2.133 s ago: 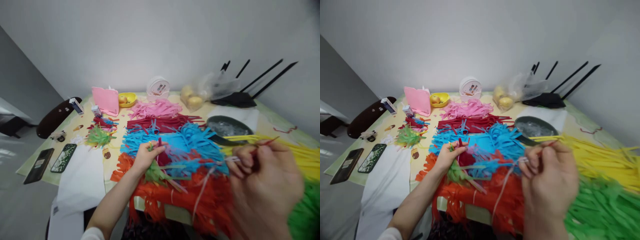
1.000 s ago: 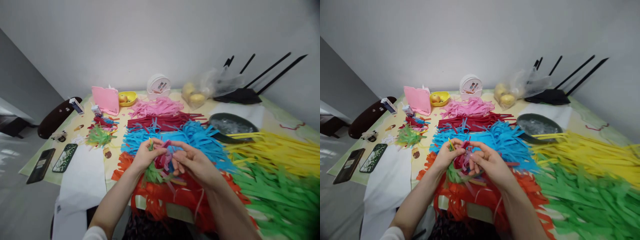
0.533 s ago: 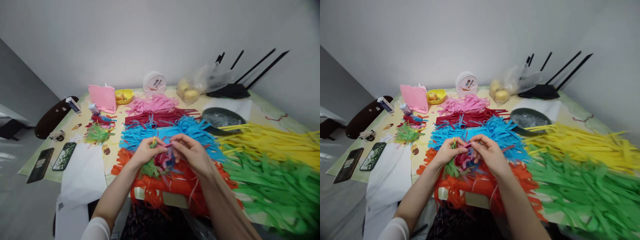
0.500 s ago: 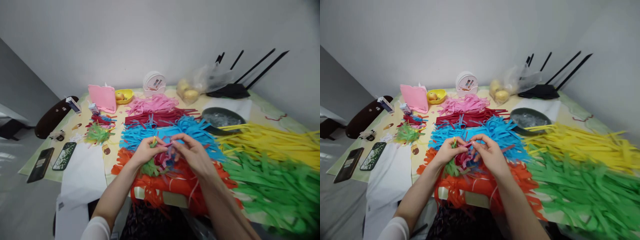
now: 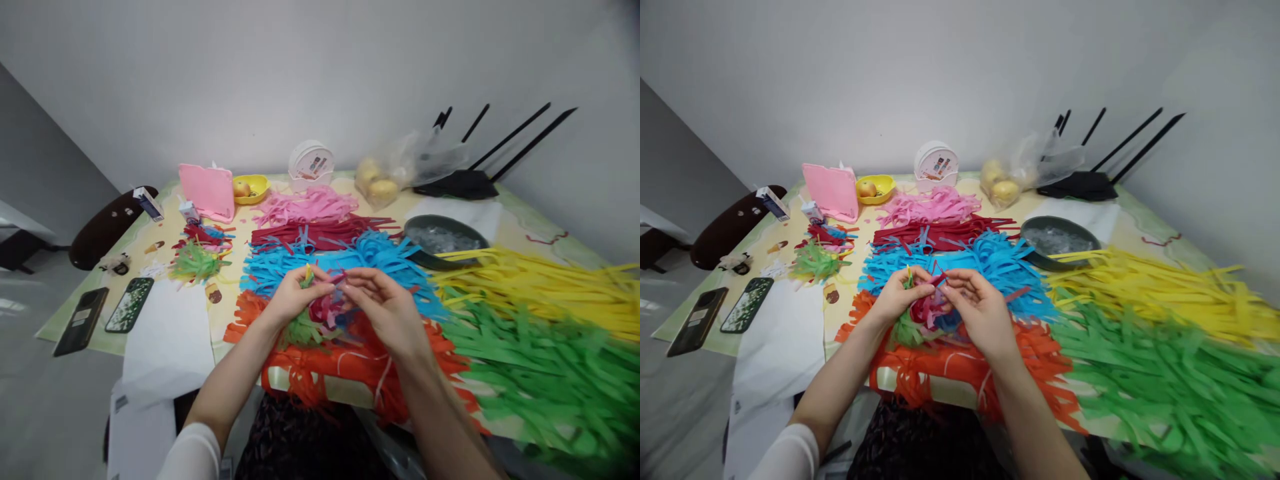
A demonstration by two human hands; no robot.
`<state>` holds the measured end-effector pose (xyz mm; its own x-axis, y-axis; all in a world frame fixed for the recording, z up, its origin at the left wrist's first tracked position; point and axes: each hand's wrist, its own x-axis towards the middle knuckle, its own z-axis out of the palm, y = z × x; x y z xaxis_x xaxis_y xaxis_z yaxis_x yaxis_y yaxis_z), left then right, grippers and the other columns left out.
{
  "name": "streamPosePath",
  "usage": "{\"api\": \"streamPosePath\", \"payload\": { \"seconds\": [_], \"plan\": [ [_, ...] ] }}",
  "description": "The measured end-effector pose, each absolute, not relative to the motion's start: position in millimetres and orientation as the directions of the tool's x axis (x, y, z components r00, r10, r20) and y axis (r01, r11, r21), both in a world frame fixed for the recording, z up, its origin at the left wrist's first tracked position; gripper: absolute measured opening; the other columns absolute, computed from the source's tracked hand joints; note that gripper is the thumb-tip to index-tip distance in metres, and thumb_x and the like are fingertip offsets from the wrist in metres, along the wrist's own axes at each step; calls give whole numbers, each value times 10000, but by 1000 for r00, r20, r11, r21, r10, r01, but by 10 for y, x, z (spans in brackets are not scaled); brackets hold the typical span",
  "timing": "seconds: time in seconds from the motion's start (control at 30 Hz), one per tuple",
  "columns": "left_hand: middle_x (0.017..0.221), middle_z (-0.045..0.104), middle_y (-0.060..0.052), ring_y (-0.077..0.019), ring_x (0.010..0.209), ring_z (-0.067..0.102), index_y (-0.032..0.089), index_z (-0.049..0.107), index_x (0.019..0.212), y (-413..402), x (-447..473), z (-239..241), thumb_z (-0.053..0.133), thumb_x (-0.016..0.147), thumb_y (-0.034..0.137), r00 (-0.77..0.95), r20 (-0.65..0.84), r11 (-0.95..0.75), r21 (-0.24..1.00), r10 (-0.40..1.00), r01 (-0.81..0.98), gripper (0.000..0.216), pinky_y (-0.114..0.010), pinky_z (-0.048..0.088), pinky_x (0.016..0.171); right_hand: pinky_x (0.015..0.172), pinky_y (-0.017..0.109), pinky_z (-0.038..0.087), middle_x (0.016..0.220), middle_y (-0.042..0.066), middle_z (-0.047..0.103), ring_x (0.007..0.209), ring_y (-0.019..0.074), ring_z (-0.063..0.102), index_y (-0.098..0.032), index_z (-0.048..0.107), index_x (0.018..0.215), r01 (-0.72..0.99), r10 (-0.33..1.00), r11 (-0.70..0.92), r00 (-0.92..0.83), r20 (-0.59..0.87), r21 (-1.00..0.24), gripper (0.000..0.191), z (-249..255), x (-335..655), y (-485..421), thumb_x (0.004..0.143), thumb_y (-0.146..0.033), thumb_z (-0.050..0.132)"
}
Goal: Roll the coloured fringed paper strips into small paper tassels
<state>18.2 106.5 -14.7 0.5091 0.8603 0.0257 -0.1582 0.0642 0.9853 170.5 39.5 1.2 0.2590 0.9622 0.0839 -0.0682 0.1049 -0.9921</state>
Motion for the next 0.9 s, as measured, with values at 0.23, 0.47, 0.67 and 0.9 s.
{"api": "streamPosePath", "payload": {
  "seconds": [0.23, 0.47, 0.67, 0.9],
  "plan": [
    [638, 630, 20, -92, 544, 516, 148, 658, 871, 1096, 205, -153, 854, 603, 473, 399, -41, 159, 950, 916, -268, 464, -227, 374, 566, 564, 283, 502, 686, 19, 663, 596, 161, 613, -209, 673, 905, 163, 940, 101, 307, 148, -981, 253, 8, 1651, 324, 805, -442, 687],
    [653, 630, 20, -91, 574, 529, 137, 670, 809, 1088, 199, -155, 857, 605, 452, 436, -3, 111, 969, 900, -222, 420, -230, 396, 605, 389, 211, 322, 501, -44, 518, 400, 80, 407, -187, 636, 783, -32, 982, 45, 187, 38, -998, 297, 40, 1656, 361, 759, -473, 712],
    [618, 653, 11, -95, 524, 549, 137, 624, 803, 1077, 217, -119, 872, 568, 470, 487, -86, 244, 931, 869, -272, 478, -218, 396, 547, 334, 180, 267, 469, -62, 491, 351, 55, 354, -186, 598, 754, -219, 988, -25, 144, -58, -975, 308, 30, 1689, 364, 718, -453, 747],
    [587, 648, 21, -90, 488, 547, 149, 591, 768, 1074, 218, -80, 878, 560, 465, 490, -100, 279, 910, 866, -307, 475, -213, 398, 522, 330, 174, 265, 471, -60, 507, 347, 54, 360, -188, 605, 757, -203, 988, -15, 146, -46, -979, 251, 28, 1710, 354, 751, -412, 717]
  ]
}}
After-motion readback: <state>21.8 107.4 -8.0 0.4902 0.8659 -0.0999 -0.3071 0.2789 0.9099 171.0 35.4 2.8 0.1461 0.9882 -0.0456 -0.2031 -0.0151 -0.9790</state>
